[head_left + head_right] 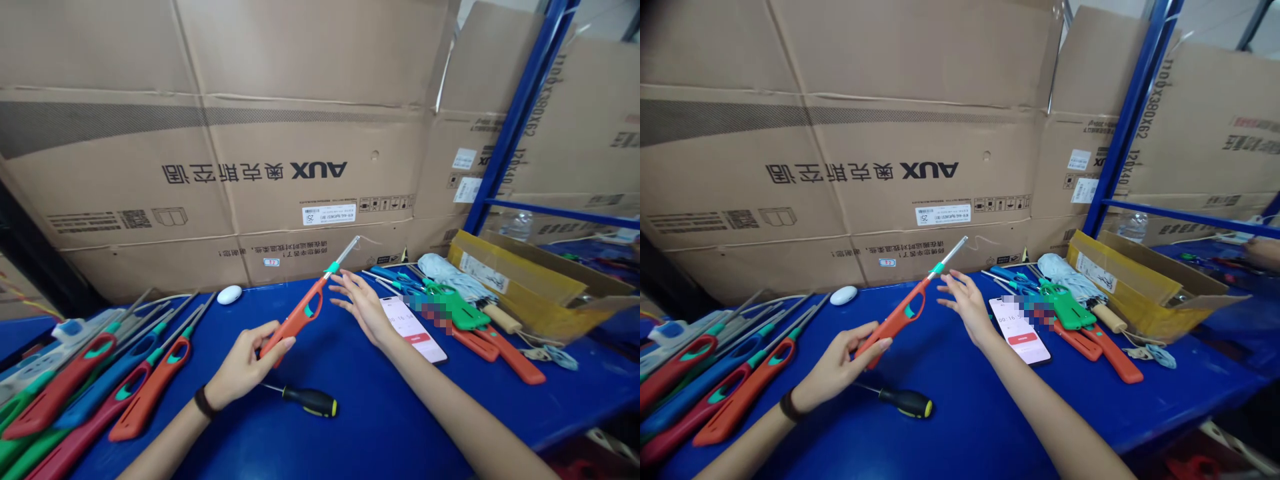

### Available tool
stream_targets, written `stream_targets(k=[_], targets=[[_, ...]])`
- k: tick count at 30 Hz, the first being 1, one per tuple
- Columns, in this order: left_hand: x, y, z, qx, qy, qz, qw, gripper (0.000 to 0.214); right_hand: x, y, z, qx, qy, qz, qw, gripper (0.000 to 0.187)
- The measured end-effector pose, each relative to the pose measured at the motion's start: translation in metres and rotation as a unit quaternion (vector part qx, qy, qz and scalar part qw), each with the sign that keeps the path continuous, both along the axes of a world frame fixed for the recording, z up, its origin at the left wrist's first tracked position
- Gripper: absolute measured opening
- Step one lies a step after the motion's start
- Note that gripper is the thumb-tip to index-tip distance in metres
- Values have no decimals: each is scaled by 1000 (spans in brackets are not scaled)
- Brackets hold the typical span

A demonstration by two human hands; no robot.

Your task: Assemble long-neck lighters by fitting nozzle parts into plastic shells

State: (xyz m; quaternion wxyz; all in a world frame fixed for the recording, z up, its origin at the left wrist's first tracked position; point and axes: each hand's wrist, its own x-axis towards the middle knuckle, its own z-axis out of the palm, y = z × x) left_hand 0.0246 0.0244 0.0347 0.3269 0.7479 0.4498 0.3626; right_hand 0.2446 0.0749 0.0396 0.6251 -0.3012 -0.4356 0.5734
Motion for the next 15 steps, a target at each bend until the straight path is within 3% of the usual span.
stream_targets(k=[4, 7, 11, 15], targets=[[1, -3, -2, -145, -65, -63, 985, 48, 5, 0, 4, 42, 23, 18, 999, 42], [4, -5, -3, -195, -96, -85, 972, 53, 8, 1, 5, 41, 7, 2, 999, 42], [8, -7, -1, -89, -11, -38, 995, 44, 9, 3, 3, -17, -17, -24, 999, 37], [10, -6, -2, 31, 50, 19, 998, 41, 4, -1, 0, -46, -30, 5, 998, 30]])
